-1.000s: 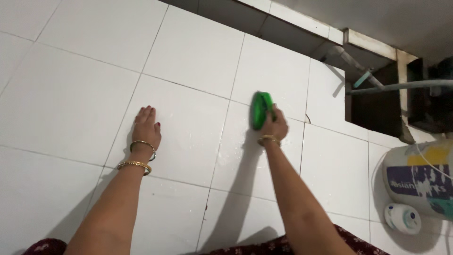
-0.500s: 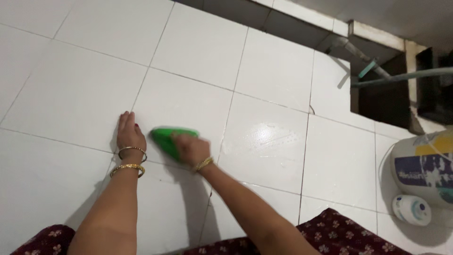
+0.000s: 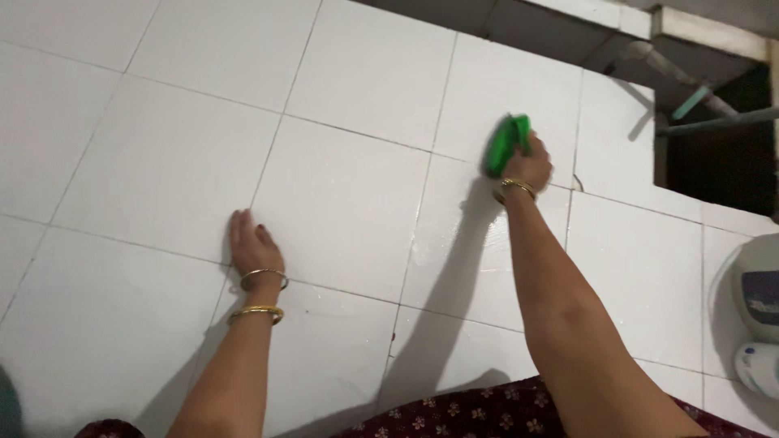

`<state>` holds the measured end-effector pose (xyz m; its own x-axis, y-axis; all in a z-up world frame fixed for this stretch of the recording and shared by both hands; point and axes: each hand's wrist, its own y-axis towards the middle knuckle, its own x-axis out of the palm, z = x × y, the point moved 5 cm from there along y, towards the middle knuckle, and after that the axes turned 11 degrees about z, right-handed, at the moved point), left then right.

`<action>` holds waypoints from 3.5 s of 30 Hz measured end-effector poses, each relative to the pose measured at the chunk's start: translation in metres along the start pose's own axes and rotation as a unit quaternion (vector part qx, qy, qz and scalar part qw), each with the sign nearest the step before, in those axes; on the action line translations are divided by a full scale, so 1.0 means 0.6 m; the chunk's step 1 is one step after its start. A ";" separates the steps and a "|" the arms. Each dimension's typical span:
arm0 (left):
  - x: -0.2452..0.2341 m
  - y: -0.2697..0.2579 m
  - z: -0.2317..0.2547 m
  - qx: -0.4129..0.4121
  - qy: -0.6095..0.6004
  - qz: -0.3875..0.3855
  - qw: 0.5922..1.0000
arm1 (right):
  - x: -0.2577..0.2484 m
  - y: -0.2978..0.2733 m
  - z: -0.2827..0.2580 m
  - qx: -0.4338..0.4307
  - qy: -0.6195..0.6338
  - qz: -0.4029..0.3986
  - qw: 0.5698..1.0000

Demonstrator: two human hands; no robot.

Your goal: The person scrubs white floor tiles with a green sponge, moving across the floor and reaching into the corners and edges of the tiled area.

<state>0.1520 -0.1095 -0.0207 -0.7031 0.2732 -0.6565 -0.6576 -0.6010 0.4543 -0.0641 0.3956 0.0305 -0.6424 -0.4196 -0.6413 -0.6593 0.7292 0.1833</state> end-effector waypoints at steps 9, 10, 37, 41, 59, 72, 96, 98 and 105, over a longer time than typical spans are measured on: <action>0.010 0.042 0.084 -0.188 -0.220 0.024 0.957 | 0.223 -0.485 -0.209 -0.338 0.064 -0.319 0.883; 0.009 0.052 0.094 -0.193 -0.211 0.029 0.958 | 0.230 -0.533 -0.217 -0.277 0.068 -0.400 0.871; 0.083 0.551 -0.229 0.201 0.138 -0.146 0.959 | 0.229 -0.441 -0.395 -0.307 -0.369 -0.496 0.724; 0.124 0.490 -0.199 0.160 0.078 -0.052 0.983 | 0.243 -0.443 -0.392 -0.284 -0.382 -0.502 0.722; 0.231 0.494 -0.114 0.108 0.069 -0.037 0.991 | 0.277 -0.426 -0.407 -0.290 -0.406 -0.499 0.709; 0.218 0.435 -0.119 0.145 0.031 -0.096 0.984 | 0.356 -0.455 -0.460 -0.357 -0.397 -0.509 0.675; 0.174 0.443 -0.148 0.142 0.067 -0.042 0.987 | 0.387 -0.448 -0.435 -0.386 -0.410 -0.485 0.670; 0.123 0.481 -0.229 0.081 0.083 -0.018 0.993 | 0.381 -0.453 -0.442 -0.376 -0.419 -0.484 0.670; 0.059 0.436 -0.248 0.043 0.097 0.006 0.994 | 0.369 -0.457 -0.458 -0.382 -0.425 -0.477 0.668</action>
<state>-0.0047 -0.3686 -0.0145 -0.6512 0.1115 -0.7506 -0.6762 -0.5342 0.5073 -0.1331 -0.0458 0.0430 0.4523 0.1989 -0.8694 -0.8254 -0.2759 -0.4925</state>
